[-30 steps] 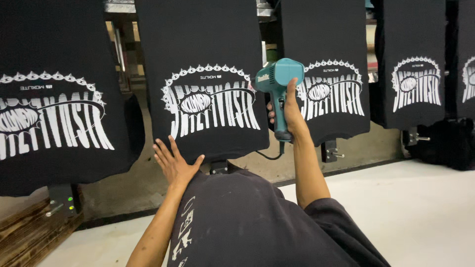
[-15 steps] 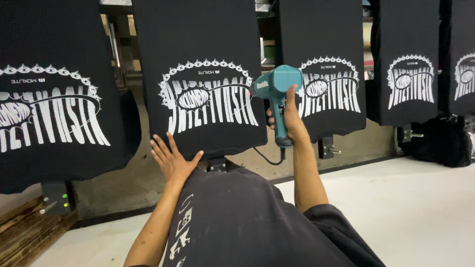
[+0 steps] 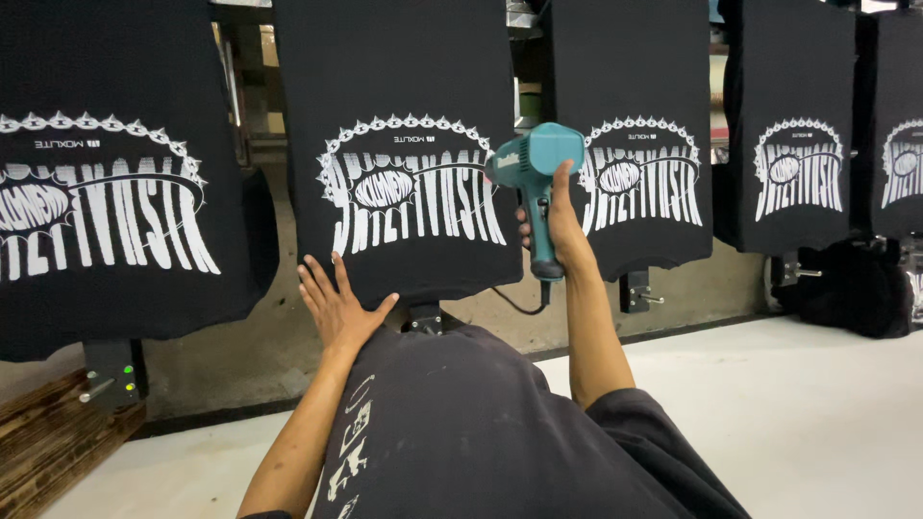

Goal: The person uses a handheld heat gun to apply heat to a white graphic on a black t-shirt mounted on a vertical press. They move the heat gun back and forth over the design while holding the shirt in place with their other hand.

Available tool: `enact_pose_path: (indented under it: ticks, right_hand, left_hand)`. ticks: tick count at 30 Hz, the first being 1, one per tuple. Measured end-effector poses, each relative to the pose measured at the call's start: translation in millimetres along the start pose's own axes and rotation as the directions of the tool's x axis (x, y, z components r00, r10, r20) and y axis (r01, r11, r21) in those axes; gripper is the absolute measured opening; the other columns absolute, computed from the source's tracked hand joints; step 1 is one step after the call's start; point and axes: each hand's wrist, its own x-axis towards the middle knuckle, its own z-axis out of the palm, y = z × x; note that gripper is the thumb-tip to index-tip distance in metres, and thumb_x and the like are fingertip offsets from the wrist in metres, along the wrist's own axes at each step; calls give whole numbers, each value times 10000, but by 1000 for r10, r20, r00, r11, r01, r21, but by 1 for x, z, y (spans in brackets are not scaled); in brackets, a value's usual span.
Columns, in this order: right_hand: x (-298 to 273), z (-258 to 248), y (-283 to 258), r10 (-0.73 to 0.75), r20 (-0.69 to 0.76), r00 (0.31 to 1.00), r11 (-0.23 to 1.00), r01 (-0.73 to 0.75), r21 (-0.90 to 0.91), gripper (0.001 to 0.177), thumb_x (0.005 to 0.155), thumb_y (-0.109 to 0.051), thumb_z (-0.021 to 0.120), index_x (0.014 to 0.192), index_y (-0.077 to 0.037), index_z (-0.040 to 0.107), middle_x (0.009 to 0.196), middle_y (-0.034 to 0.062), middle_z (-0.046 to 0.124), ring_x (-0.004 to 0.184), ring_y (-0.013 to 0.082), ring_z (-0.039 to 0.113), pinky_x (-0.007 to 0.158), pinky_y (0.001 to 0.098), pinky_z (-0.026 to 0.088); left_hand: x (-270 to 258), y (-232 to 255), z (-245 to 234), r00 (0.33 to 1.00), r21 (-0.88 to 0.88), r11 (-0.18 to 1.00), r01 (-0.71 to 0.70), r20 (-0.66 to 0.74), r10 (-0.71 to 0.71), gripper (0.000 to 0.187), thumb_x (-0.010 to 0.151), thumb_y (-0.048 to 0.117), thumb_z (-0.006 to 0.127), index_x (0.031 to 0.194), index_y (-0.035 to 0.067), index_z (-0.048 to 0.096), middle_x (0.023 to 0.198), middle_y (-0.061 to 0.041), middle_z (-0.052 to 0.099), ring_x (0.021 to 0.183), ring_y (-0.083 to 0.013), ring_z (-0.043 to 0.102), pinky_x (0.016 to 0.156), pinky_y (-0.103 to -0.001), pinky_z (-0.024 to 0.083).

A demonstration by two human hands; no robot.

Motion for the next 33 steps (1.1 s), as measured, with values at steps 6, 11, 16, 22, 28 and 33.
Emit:
enact_pose_path:
  ticks: [6,11,16,22,28,33]
  right_hand:
    - [-8,-10,17,12,-48,999,1000,-12,10,908,699,-878,230,865,-61,589,609,80,571,452,151,572,363,265,540]
    - [4,-21,45,5,-42,999,1000,-5,9,902,709,-883,244,861,-62,587,612,82,582,461,157,592,379,273,559]
    - [-26,-6,19,32,-12,999,999,-32,3,901,685,-888,263,844,-59,579,597,92,560,448,162,567,354,275,536]
    - [-7,1,15,-8,-55,998,1000,8,-1,894,679,-895,244,764,-73,586,580,71,573,441,142,578,365,257,543]
    - [-1,19,2,-48,-55,997,997,50,51,861,677,-878,266,783,-86,587,599,62,573,460,135,586,373,246,549]
    - [-10,20,2,-15,-5,1000,1000,15,-5,910,662,-887,215,842,-82,598,594,77,559,445,143,572,344,256,541]
  left_hand:
    - [-1,-3,2,999,39,999,-34,-4,34,1246,612,666,694,1523,109,53,1508,-346,-7,1385,-540,18,1067,-667,79]
    - [-1,-8,5,998,31,998,-56,6,56,1230,635,684,667,1523,110,38,1501,-358,-15,1381,-548,-14,1062,-673,46]
    - [-1,-10,5,999,28,998,-48,23,48,1229,634,693,660,1522,118,35,1504,-354,-23,1387,-538,-29,1071,-662,35]
    - [-1,-10,3,999,23,999,-42,36,41,1220,641,669,673,1524,123,32,1508,-347,-36,1390,-531,-47,1082,-660,57]
    - [-2,-14,5,999,1,999,-49,23,49,1234,630,669,683,1526,104,48,1512,-343,-17,1395,-526,-24,1091,-650,52]
    - [-2,-11,-3,999,-24,1000,-17,39,18,1276,614,703,675,1518,77,27,1511,-345,-26,1403,-510,-22,1099,-641,43]
